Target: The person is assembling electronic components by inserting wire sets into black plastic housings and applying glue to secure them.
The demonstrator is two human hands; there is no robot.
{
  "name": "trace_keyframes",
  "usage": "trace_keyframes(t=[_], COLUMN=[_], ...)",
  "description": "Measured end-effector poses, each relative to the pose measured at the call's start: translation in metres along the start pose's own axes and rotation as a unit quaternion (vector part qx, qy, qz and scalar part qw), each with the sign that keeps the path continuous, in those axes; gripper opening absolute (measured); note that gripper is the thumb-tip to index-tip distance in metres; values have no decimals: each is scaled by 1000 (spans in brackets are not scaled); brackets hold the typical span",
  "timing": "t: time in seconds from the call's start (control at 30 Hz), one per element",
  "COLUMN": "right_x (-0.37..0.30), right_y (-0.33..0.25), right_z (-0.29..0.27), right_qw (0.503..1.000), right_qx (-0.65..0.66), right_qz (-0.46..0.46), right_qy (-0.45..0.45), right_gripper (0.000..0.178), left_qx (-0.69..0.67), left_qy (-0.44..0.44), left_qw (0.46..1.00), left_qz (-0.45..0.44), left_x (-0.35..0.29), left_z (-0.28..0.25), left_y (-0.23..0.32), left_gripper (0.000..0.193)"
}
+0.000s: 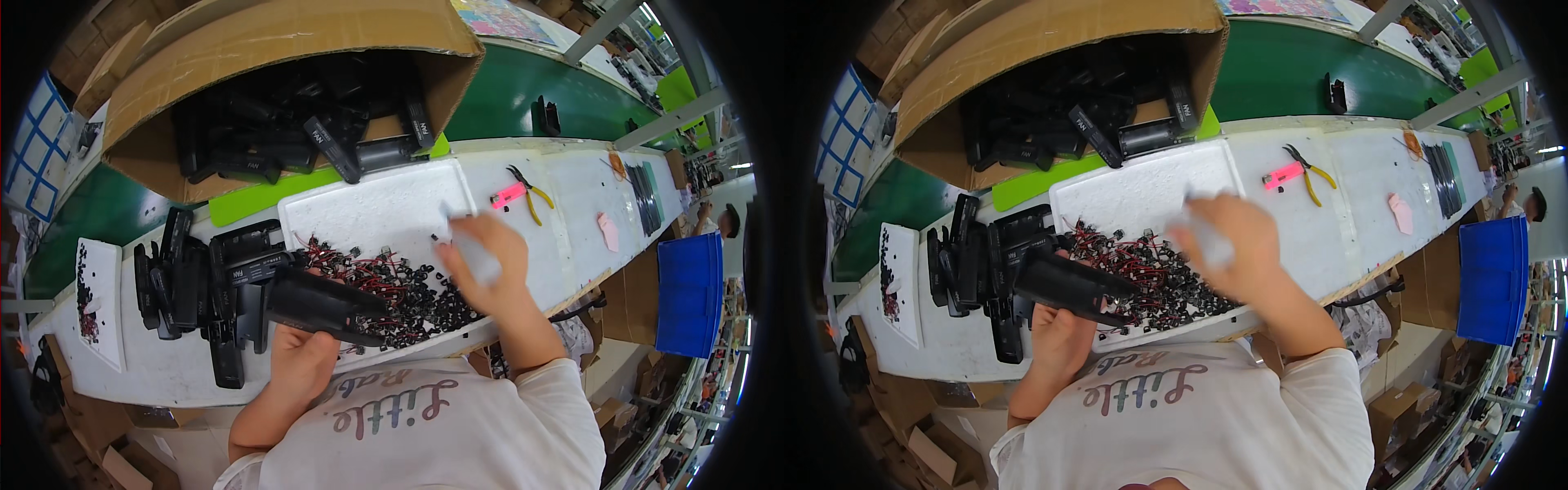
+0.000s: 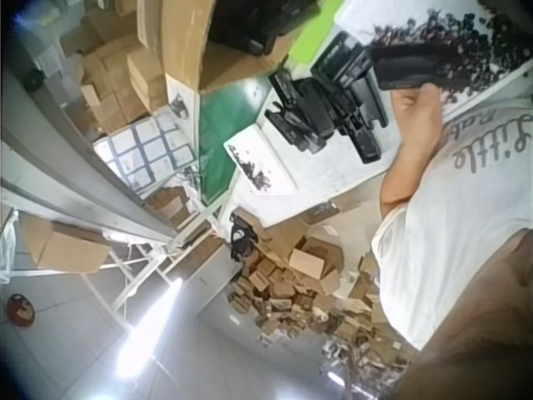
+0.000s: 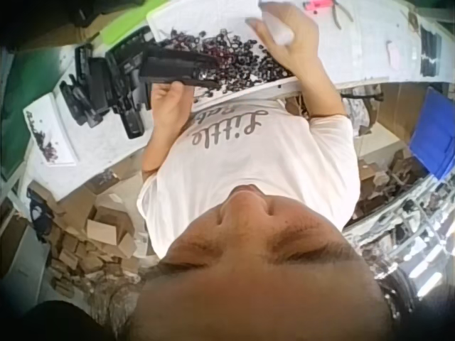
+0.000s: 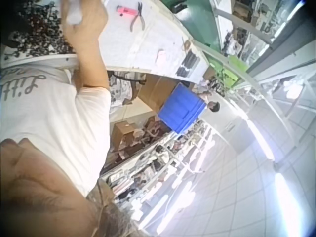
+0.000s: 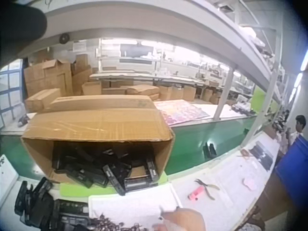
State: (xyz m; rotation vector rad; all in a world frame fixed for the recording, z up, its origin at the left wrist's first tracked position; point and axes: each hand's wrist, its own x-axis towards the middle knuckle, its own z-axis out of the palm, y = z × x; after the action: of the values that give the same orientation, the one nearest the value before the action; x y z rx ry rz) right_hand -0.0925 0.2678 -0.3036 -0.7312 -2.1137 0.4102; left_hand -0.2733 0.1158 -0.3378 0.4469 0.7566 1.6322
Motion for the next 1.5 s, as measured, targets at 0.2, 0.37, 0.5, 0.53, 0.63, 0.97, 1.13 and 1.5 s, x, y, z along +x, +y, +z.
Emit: trace_keyframes(t=[0.2, 0.37, 0.5, 0.53, 0.63, 0.97, 1.13, 1.5], right_x=[0, 2, -4, -7, -15, -5, -9, -15], right_y=[73, 52, 35, 34, 36, -21, -31, -26], right_z=[13, 17, 14, 15, 18, 11, 17, 21], right_qw=[965, 973, 959, 959, 943, 916, 926, 983], right_qx=[-181, -187, -174, -176, -213, 259, 240, 116], right_qz=[132, 77, 21, 22, 35, 131, 151, -28], right_qy=[-134, -112, -220, -220, -252, -277, -250, -138], right_gripper=[39, 25, 8, 8, 7, 6, 11, 20], left_qx=[-127, -105, -86, -63, -17, -129, -93, -52], left_qy=[-158, -223, -208, -219, -201, -100, -100, -110], left_qw=[979, 969, 974, 974, 978, 972, 976, 983], left_qz=[-11, 23, -11, 0, 44, -168, -172, -136], left_x=[0, 4, 1, 3, 6, 3, 4, 0], left_z=[-26, -29, -22, -19, -22, -2, 9, 9], left_y=[-3, 9, 21, 22, 20, 9, 5, -2], left_gripper=[61, 63, 61, 56, 35, 90, 89, 88])
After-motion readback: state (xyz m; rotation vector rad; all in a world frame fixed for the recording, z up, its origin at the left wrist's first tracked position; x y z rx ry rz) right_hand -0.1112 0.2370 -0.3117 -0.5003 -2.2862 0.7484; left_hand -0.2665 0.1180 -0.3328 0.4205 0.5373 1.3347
